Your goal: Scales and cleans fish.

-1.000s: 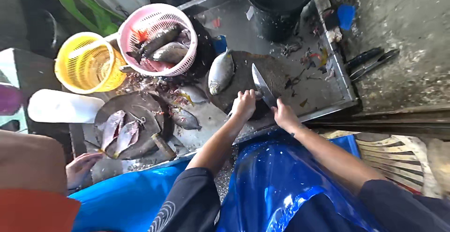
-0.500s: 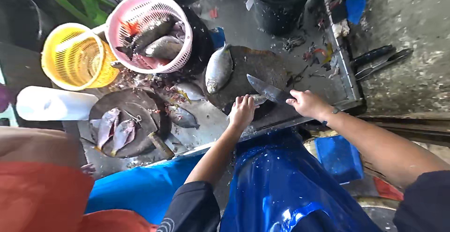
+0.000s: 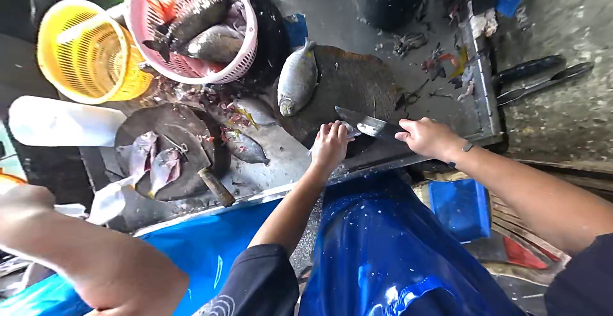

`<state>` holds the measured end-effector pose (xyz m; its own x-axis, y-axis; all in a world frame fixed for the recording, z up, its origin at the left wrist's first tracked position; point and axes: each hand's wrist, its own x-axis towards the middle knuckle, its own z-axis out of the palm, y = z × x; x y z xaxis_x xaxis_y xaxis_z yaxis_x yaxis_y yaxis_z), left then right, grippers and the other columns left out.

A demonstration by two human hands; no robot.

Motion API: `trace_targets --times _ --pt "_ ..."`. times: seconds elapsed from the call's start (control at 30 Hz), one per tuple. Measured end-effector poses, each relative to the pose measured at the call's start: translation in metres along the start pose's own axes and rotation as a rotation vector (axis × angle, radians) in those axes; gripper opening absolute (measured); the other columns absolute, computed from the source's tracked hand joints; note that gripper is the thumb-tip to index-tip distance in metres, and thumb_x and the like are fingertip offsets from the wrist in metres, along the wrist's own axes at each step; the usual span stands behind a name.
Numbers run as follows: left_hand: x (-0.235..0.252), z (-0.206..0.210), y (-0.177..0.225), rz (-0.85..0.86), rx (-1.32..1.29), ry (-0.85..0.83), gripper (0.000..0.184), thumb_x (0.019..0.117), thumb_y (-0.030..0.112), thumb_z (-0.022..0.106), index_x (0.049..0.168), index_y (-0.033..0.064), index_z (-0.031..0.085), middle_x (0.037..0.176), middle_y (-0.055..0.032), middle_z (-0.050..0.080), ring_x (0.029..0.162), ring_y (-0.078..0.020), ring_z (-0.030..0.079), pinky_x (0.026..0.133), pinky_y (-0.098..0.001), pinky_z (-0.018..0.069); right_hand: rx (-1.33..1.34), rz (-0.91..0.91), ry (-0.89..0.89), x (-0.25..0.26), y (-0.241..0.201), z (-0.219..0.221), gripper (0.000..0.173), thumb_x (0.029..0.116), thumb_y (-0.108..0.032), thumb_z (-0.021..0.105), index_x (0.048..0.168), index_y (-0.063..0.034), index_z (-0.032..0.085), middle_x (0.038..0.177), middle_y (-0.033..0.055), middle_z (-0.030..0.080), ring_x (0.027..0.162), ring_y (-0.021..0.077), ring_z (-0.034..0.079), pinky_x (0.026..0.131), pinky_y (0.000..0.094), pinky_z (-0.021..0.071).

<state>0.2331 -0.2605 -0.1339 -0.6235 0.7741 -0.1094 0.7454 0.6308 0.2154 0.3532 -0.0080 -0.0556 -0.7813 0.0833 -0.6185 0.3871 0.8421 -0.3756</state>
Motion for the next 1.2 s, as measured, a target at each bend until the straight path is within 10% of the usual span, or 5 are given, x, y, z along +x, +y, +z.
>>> trace_targets --times 0.7,1.2 --pt "-0.001 0.005 -0.004 0.016 -0.009 0.101 0.031 0.1048 0.035 0.058 0.111 0.0046 0.065 0.126 -0.0129 0.068 0.116 -0.0355 0.065 0.088 -0.048 0.0573 -0.183 -0.065 0.009 -0.003 0.018 -0.004 0.036 0.109 -0.045 0.045 0.106 -0.0138 0.062 0.076 0.0145 0.066 0.079 0.0391 0.071 0.064 0.0585 0.0554" --pt "0.012 -0.022 0.011 -0.193 -0.081 -0.057 0.028 0.1065 0.028 0.054 0.111 0.0021 0.063 0.113 -0.0179 0.068 0.113 -0.0418 0.064 0.081 -0.0558 0.0574 0.317 0.058 -0.057 -0.002 -0.005 0.029 0.037 0.1087 -0.034 0.052 0.126 -0.0023 0.061 0.101 0.0232 0.07 0.098 0.0413 0.07 0.086 0.0626 0.0546"
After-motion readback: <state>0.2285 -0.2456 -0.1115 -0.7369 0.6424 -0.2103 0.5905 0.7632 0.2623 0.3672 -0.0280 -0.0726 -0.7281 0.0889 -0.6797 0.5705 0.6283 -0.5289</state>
